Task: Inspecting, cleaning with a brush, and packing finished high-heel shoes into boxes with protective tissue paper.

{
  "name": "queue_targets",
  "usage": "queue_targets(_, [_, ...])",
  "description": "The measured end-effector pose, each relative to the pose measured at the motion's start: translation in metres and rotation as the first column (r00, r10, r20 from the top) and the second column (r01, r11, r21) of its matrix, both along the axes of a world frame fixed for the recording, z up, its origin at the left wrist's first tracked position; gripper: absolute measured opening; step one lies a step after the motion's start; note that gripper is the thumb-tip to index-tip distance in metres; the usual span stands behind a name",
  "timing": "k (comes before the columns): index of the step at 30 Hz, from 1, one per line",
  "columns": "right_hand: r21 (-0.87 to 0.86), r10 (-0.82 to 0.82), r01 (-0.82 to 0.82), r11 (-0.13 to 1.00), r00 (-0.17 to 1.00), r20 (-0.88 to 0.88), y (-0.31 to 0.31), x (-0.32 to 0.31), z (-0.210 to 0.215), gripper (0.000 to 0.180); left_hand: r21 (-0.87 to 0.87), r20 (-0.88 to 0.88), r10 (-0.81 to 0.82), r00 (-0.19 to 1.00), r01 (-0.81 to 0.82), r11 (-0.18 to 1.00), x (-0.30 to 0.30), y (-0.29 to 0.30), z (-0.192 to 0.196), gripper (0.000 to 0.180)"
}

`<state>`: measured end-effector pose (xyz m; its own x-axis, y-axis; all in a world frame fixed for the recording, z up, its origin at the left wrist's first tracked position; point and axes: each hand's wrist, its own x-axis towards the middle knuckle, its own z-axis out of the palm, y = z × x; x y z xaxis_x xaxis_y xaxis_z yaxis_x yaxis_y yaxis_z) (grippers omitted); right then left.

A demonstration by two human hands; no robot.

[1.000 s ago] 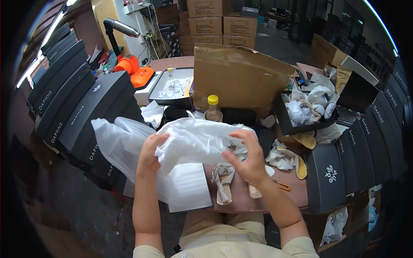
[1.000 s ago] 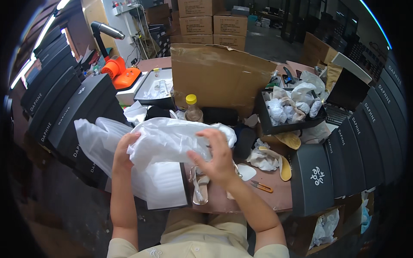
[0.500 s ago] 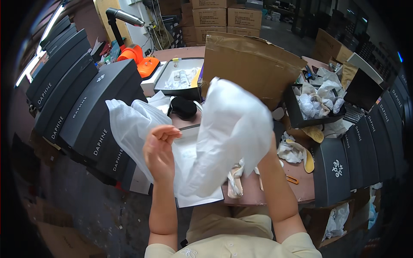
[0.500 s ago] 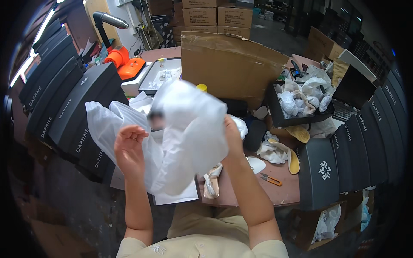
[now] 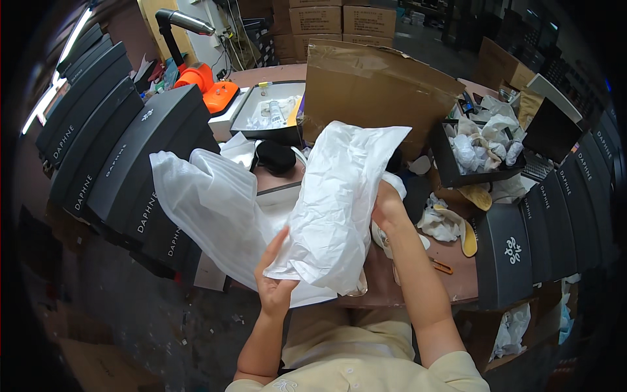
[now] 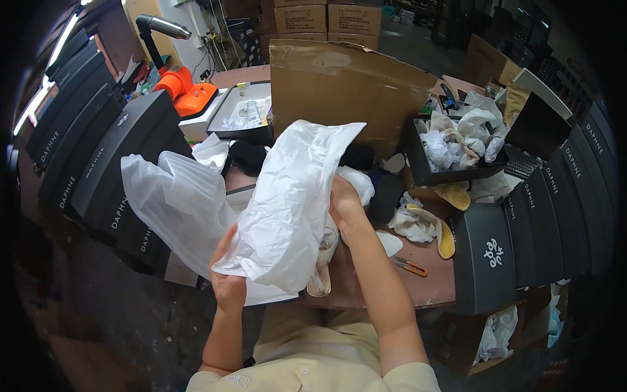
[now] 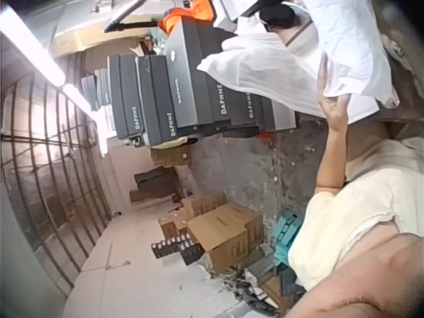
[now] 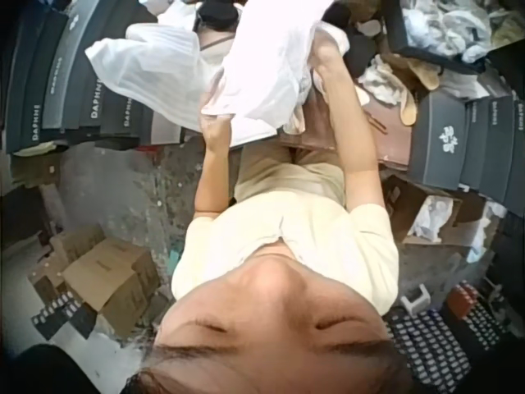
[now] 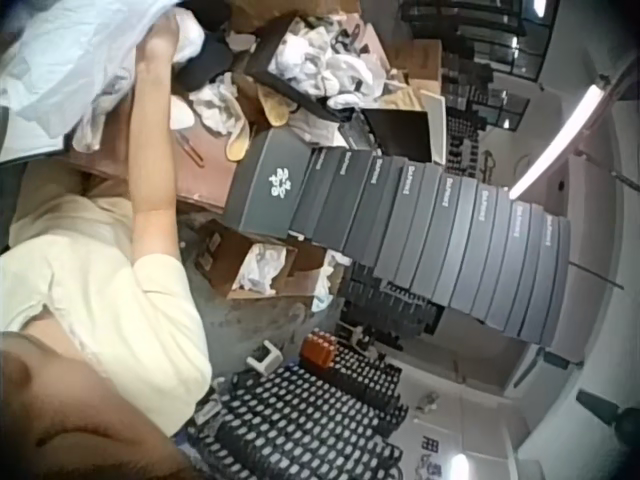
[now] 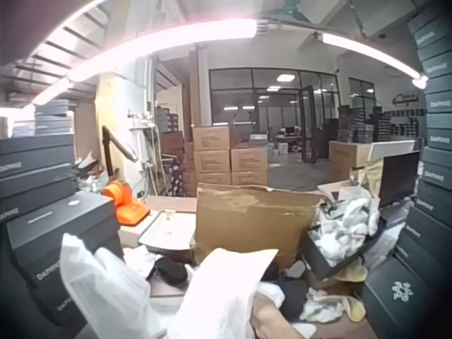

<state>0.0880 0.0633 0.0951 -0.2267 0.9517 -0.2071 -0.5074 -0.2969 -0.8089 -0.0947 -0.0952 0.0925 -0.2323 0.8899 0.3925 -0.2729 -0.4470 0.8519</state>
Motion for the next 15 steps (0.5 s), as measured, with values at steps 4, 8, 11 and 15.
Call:
queue_targets(4, [0.167,-0.174,0.154,0.974,0.978,0.113,-0.006,0.01,-0.035,0.038,-0.095,-0.247,0.021,0.969,-0.045,0.994,0.003,-0.004,0.003,0.054])
queue_targets(8, [0.714,-0.557,0.119,0.69,0.718,0.418,-0.078,0.014,-0.001,0.05,-0.072,-0.278,0.06,0.959,-0.083,0.994,0.005,-0.01,0.002,0.073])
queue_targets(11, [0.765,-0.587,-0.428,0.481,0.49,0.644,-0.135,0.005,0.029,0.055,-0.07,-0.191,-0.122,0.974,0.11,0.991,0.011,-0.006,0.009,0.082])
queue_targets(15, [0.822,-0.627,-0.287,0.491,0.539,0.563,-0.128,0.003,-0.001,0.029,-0.027,-0.466,0.142,0.873,-0.175,0.984,0.024,-0.003,0.011,0.067])
